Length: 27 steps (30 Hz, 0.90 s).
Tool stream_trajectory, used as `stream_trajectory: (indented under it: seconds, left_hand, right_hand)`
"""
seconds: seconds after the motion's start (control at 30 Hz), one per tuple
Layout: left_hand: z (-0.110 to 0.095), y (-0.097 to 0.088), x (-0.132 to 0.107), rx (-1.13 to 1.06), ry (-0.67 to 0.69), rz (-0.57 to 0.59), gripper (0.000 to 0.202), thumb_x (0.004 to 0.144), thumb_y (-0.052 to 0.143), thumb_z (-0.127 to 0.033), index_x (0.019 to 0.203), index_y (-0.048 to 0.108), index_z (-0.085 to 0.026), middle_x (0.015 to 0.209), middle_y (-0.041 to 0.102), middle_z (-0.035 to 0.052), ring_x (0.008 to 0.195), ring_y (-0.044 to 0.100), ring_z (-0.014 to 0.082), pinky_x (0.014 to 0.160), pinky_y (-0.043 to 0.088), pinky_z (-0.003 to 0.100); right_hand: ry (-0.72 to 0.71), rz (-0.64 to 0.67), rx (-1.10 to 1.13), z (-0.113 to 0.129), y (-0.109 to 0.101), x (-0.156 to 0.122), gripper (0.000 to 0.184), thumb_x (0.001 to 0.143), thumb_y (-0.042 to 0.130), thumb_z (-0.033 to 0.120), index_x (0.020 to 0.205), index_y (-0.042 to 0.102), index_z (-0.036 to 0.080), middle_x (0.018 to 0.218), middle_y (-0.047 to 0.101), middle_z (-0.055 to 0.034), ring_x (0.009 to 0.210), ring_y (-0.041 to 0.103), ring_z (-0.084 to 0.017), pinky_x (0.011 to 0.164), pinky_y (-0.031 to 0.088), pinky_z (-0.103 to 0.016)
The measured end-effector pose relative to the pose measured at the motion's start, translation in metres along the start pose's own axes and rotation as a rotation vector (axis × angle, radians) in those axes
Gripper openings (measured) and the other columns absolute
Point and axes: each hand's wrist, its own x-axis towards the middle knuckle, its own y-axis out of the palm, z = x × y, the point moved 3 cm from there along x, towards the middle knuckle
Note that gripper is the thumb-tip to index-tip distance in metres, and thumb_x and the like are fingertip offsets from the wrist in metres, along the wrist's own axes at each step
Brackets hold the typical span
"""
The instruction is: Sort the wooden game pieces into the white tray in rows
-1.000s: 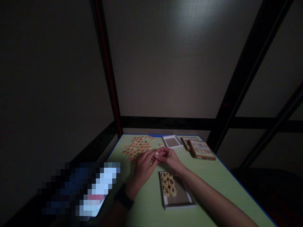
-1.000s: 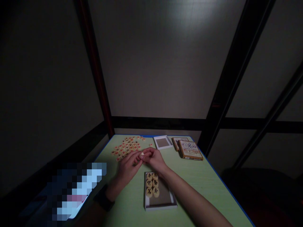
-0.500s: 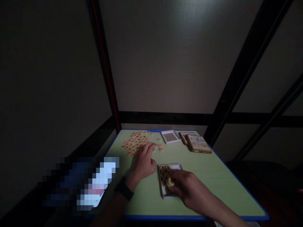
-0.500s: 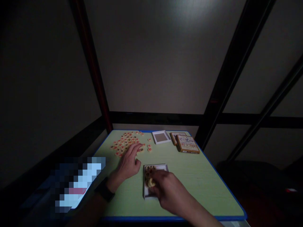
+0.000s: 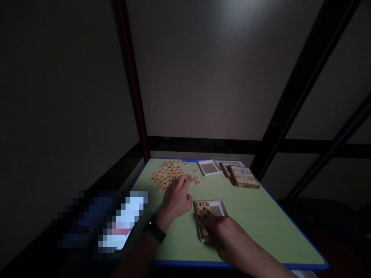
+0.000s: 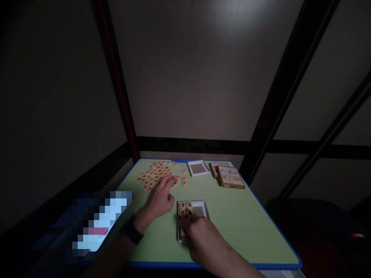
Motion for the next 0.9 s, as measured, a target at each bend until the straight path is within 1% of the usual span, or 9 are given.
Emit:
stream_trajectory:
  seconds: [0.17,0.27,0.37,0.43,0.53,0.6,0.7,0.8,0.9]
  left_hand:
    - [0.002,0.001,-0.001,0.036,-0.009,0.028,0.06,0.07,0.051,-0.004,0.126,0.057,-0.023,0.136,0.053,0.0081,0.125,0.053,0.0245,0.107,0.049,0.039]
    - [0.002,0.002,-0.001,0.04,0.01,0.022,0.056,0.071,0.051,-0.004,0.123,0.059,-0.022,0.135,0.054,0.0084,0.124,0.054,0.0242,0.106,0.049,0.038]
    - [0.002,0.002,-0.001,0.029,0.026,0.023,0.053,0.072,0.05,-0.003,0.121,0.06,-0.021,0.133,0.055,0.009,0.122,0.056,0.0239,0.105,0.05,0.038]
    - [0.001,0.003,-0.001,0.028,0.033,0.024,0.052,0.072,0.05,-0.002,0.12,0.06,-0.021,0.131,0.056,0.0087,0.12,0.057,0.0237,0.104,0.05,0.039]
    - [0.002,0.004,-0.001,0.038,0.043,0.019,0.049,0.072,0.051,-0.002,0.116,0.062,-0.022,0.129,0.057,0.0076,0.119,0.057,0.0237,0.105,0.049,0.039]
    - [0.002,0.004,-0.002,0.04,0.045,0.013,0.048,0.072,0.051,-0.002,0.115,0.062,-0.022,0.128,0.058,0.007,0.119,0.057,0.0231,0.106,0.048,0.038]
    - [0.003,0.004,-0.002,0.033,0.04,0.01,0.048,0.072,0.051,-0.002,0.114,0.062,-0.022,0.128,0.058,0.0065,0.119,0.057,0.0216,0.106,0.048,0.036]
    - [0.001,0.002,-0.001,0.042,0.038,0.019,0.047,0.072,0.051,-0.002,0.113,0.063,-0.022,0.127,0.059,0.0064,0.118,0.057,0.0212,0.104,0.049,0.035]
    - [-0.001,0.001,-0.001,0.063,0.038,0.044,0.044,0.073,0.051,-0.002,0.111,0.063,-0.022,0.12,0.062,0.0057,0.112,0.06,0.0205,0.1,0.05,0.034]
  right_hand:
    - [-0.002,-0.02,0.082,-0.001,-0.003,0.001,0.025,0.073,0.059,0.003,0.087,0.069,0.021,0.09,0.074,-0.0082,0.081,0.068,-0.022,0.064,0.04,-0.026]
    - [0.012,-0.035,0.125,-0.006,-0.013,-0.002,0.024,0.071,0.058,0.002,0.08,0.07,0.021,0.086,0.074,-0.0061,0.073,0.066,-0.019,0.061,0.039,-0.025]
    - [0.033,-0.076,0.134,-0.012,-0.026,-0.006,0.025,0.072,0.059,0.004,0.083,0.072,0.022,0.092,0.074,-0.0058,0.076,0.067,-0.019,0.066,0.041,-0.024]
    - [0.058,-0.047,0.103,-0.013,-0.03,-0.007,0.024,0.072,0.06,0.005,0.084,0.073,0.022,0.092,0.075,-0.0055,0.078,0.068,-0.02,0.068,0.042,-0.024]
    - [0.086,0.056,0.036,-0.011,-0.024,-0.006,0.023,0.074,0.061,0.006,0.085,0.074,0.022,0.086,0.076,-0.0039,0.079,0.07,-0.02,0.067,0.041,-0.024]
    - [0.086,0.097,0.0,-0.008,-0.018,-0.003,0.022,0.077,0.063,0.009,0.089,0.075,0.022,0.088,0.077,-0.0039,0.083,0.071,-0.021,0.068,0.041,-0.024]
    - [0.064,0.112,-0.035,-0.004,-0.012,0.0,0.023,0.078,0.066,0.013,0.096,0.075,0.024,0.096,0.077,-0.0036,0.088,0.071,-0.021,0.068,0.04,-0.025]
    - [0.054,0.124,-0.052,-0.003,-0.012,0.0,0.029,0.076,0.067,0.013,0.101,0.073,0.027,0.097,0.077,-0.0019,0.088,0.071,-0.021,0.065,0.038,-0.026]
    - [0.074,0.132,-0.08,-0.004,-0.012,-0.001,0.034,0.075,0.067,0.014,0.106,0.071,0.026,0.099,0.077,-0.0024,0.09,0.071,-0.023,0.065,0.036,-0.027]
